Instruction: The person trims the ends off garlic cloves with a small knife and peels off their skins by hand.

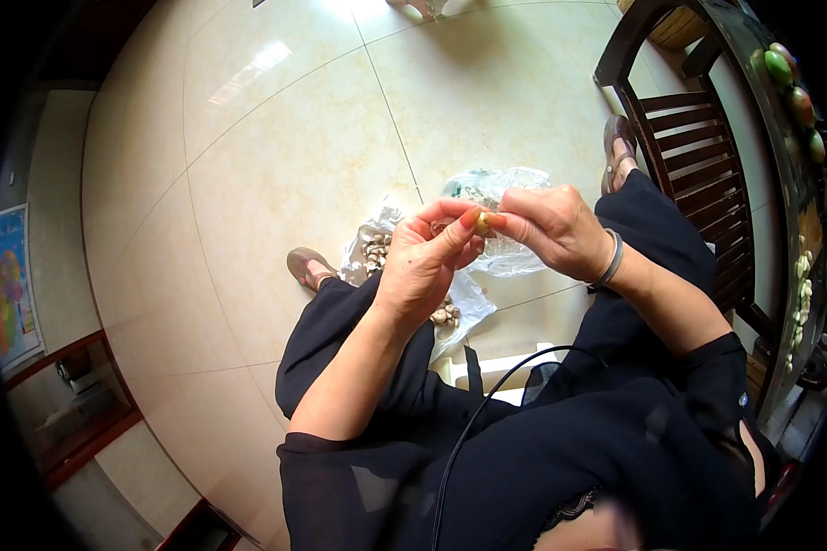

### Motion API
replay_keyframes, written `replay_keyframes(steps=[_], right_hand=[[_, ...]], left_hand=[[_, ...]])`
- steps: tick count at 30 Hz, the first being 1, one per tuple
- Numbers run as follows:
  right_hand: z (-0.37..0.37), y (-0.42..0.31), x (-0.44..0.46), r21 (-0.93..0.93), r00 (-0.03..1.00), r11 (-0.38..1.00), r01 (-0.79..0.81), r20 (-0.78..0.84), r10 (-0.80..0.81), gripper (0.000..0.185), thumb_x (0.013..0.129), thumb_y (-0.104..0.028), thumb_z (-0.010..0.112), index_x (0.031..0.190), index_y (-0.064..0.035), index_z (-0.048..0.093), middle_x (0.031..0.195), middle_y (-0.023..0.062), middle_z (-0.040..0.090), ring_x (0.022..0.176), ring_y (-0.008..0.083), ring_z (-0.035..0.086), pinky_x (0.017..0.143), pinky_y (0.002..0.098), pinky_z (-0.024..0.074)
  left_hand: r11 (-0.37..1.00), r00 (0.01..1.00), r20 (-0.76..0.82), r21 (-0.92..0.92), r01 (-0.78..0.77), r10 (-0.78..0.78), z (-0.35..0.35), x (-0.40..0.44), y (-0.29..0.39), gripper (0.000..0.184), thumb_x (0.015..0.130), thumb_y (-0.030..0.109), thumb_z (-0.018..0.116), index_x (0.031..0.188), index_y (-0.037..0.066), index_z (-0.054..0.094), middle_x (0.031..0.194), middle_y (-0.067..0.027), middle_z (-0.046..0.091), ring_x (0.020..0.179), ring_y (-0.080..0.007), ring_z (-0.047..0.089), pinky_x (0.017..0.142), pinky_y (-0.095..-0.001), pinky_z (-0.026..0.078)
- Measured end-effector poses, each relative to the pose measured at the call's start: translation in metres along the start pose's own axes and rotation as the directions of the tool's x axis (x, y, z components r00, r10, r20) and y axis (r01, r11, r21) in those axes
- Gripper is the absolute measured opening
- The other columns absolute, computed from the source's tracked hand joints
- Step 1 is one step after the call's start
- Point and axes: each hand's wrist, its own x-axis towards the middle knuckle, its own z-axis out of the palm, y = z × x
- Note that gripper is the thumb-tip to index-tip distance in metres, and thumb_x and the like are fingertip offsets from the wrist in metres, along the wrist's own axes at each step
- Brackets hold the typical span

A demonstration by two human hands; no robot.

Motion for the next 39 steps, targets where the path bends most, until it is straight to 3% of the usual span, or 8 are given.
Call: replay_keyframes(steps=[15,21,23,26,35,39], right_hand=[[0.0,-0.008,0.001,-0.149,0.996,0.984,0.094,0.012,-0.093,0.023,0.084,-0.026,0.052,0.074,-0.0056,0.053,0.057,0.0101,0.051,0.05,0.0256,0.053,0.044,0.0335,0.0392],[-0.001,-0.006,0.0,-0.192,0.997,0.978,0.079,-0.003,-0.081,0.023,0.084,-0.026,0.053,0.074,-0.0053,0.052,0.059,0.0095,0.052,0.05,0.025,0.053,0.044,0.0323,0.0397],[-0.001,0.0,0.0,-0.195,0.997,0.979,0.062,-0.033,-0.069,0.025,0.083,-0.028,0.053,0.075,-0.0047,0.05,0.06,0.0093,0.051,0.051,0.0245,0.053,0.044,0.0322,0.0397],[-0.003,-0.004,0.002,-0.166,0.999,0.986,0.022,-0.028,-0.027,0.02,0.08,-0.022,0.059,0.078,-0.0033,0.051,0.06,0.0125,0.052,0.053,0.0285,0.055,0.046,0.0324,0.0414],[-0.002,-0.005,0.002,-0.178,1.0,0.984,-0.006,0.011,0.008,0.021,0.08,-0.023,0.059,0.079,-0.003,0.052,0.061,0.0129,0.051,0.055,0.029,0.055,0.047,0.0333,0.0413],[-0.001,-0.003,0.001,-0.169,1.0,0.985,-0.018,0.012,0.02,0.02,0.081,-0.022,0.058,0.077,-0.0031,0.053,0.061,0.0129,0.05,0.054,0.0295,0.054,0.047,0.0337,0.0407]], left_hand=[[1.0,1.0,-0.013,-0.027,0.007,-0.008,-0.003,0.002,0.001,0.021,0.082,0.014,0.059,0.098,0.002,0.056,0.087,-0.0039,0.06,0.076,-0.0086,0.054,0.072,-0.021,0.045],[0.998,1.0,0.022,-0.057,-0.004,0.006,-0.008,0.004,0.0,0.023,0.083,0.015,0.057,0.101,0.001,0.056,0.086,-0.0052,0.06,0.072,-0.01,0.054,0.063,-0.0197,0.043],[1.0,1.0,-0.001,-0.018,-0.002,0.002,-0.006,0.004,0.0,0.025,0.086,0.016,0.053,0.103,-0.001,0.053,0.087,-0.0063,0.056,0.067,-0.0085,0.048,0.056,-0.0174,0.038],[0.999,0.999,0.035,-0.046,-0.007,0.009,-0.008,0.004,0.001,0.024,0.083,0.016,0.057,0.101,0.0,0.056,0.085,-0.0051,0.06,0.069,-0.0101,0.054,0.059,-0.019,0.04],[0.999,0.998,0.046,0.001,-0.033,0.033,-0.005,0.002,0.001,0.023,0.082,0.015,0.058,0.101,0.001,0.056,0.089,-0.0051,0.06,0.072,-0.0095,0.054,0.069,-0.0206,0.044],[0.999,0.999,-0.007,0.021,-0.037,0.037,-0.002,0.001,0.001,0.022,0.083,0.014,0.058,0.1,0.001,0.056,0.089,-0.0051,0.06,0.073,-0.0093,0.054,0.068,-0.0201,0.044]])
